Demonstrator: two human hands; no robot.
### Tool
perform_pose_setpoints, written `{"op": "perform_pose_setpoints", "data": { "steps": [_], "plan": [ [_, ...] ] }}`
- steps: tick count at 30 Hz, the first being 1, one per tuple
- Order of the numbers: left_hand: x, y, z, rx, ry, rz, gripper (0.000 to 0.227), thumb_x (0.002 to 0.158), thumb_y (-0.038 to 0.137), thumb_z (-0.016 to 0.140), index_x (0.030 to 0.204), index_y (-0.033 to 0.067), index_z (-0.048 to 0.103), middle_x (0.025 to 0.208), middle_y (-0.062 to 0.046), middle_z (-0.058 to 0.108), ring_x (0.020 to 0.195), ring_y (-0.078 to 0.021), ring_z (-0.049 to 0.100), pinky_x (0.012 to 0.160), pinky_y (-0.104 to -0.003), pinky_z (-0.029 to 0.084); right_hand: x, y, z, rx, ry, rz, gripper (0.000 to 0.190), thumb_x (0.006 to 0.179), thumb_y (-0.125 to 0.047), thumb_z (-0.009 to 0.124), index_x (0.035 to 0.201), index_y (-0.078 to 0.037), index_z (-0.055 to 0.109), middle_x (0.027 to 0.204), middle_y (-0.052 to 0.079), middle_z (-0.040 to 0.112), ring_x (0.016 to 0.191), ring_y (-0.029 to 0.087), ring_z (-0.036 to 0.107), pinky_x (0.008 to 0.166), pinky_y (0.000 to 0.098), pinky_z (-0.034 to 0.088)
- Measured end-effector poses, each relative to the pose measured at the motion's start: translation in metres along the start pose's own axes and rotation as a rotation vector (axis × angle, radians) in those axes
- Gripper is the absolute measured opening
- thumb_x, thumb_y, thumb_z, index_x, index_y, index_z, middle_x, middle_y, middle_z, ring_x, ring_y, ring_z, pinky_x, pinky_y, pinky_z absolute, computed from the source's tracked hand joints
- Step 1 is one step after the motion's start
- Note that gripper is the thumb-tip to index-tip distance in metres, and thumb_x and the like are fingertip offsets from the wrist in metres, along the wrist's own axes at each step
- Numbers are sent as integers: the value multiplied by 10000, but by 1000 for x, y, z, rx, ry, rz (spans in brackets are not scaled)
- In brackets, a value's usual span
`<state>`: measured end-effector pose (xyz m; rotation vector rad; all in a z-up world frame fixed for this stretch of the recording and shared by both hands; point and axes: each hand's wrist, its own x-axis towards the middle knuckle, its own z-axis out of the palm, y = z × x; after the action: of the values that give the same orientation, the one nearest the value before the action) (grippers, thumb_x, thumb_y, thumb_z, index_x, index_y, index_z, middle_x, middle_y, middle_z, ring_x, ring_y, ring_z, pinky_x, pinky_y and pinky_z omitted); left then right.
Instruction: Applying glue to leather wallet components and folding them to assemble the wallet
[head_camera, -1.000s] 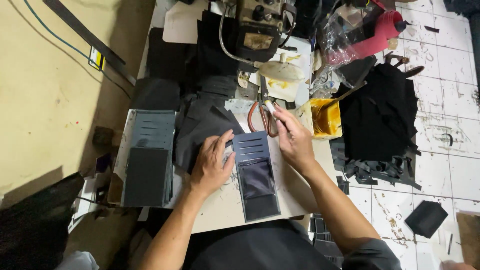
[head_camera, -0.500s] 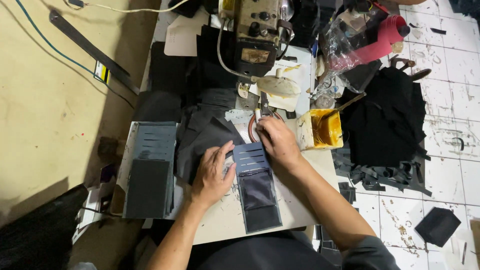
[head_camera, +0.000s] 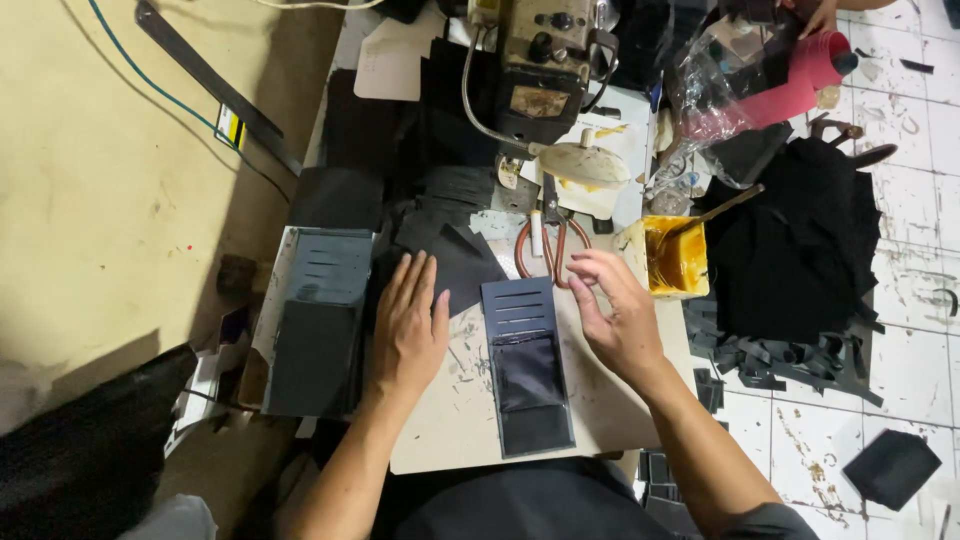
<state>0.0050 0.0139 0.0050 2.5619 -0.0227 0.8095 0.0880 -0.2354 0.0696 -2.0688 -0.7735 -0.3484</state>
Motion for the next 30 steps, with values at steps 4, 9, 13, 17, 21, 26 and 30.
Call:
{"op": "perform_pose_setpoints", "data": {
  "steps": [4, 9, 13, 17, 21, 26, 30],
  "plan": [
    [-12, -9, 11, 143, -57, 55, 326, 1026, 181, 603, 1200, -73, 711, 1255, -262, 695, 1249, -388, 633, 1118, -459, 447, -27, -3, -2, 69, -18, 138, 154, 1004, -17, 619, 1109, -41, 729, 1081, 158, 727, 1012, 321, 738, 806, 345, 601],
    [-15, -16, 16, 167, 75, 121, 168, 1006, 73, 642, 1063, -29, 762, 1120, -204, 753, 1160, -340, 699, 1072, -425, 517, -41, -5, -14, 97, -22, 223, 134, 1026, -33, 601, 1100, -25, 713, 1089, 140, 727, 1041, 290, 729, 835, 348, 591],
    [3, 10, -23, 164, 211, 158, 134, 1020, 57, 653, 1073, -8, 758, 1128, -159, 760, 1100, -316, 729, 984, -386, 575, -48, -22, -24, 83, 50, 278, 129, 994, -14, 656, 1111, -9, 711, 1071, 147, 742, 948, 265, 735, 830, 352, 586],
    [7, 76, -83, -449, 15, -37, 220, 978, -22, 596, 1187, -27, 667, 1206, -164, 743, 1070, -297, 758, 929, -355, 607, -60, -41, -34, 354, -60, 343, 462, 928, -79, 672, 1348, 21, 508, 1212, 175, 698, 1062, 271, 690, 915, 368, 550],
    [-54, 112, -66, -1201, -414, -458, 148, 1033, 50, 522, 1156, 66, 604, 750, 10, 545, 567, -80, 413, 462, -243, 335, -73, -63, -37, 824, -229, 446, 916, 894, -335, 731, 1567, -2, 209, 1328, 225, 644, 1217, 303, 641, 1113, 454, 482],
    [-62, 118, -62, -1293, -601, -576, 415, 1060, 336, 357, 1273, 15, 515, 1127, -94, 589, 1007, -194, 521, 920, -369, 390, -86, -59, -26, 552, -185, 550, 858, 866, 45, 688, 1566, 59, 191, 861, 80, 709, 779, 139, 667, 800, 236, 540],
    [-55, 102, -55, -885, -506, -661, 289, 908, 156, 725, 1088, -61, 664, 706, -23, 660, 532, -77, 519, 475, -227, 439, -88, -42, -13, 321, -318, 558, 901, 827, -16, 753, 1572, 10, 248, 848, 54, 742, 790, 125, 684, 814, 235, 504]
  ]
}}
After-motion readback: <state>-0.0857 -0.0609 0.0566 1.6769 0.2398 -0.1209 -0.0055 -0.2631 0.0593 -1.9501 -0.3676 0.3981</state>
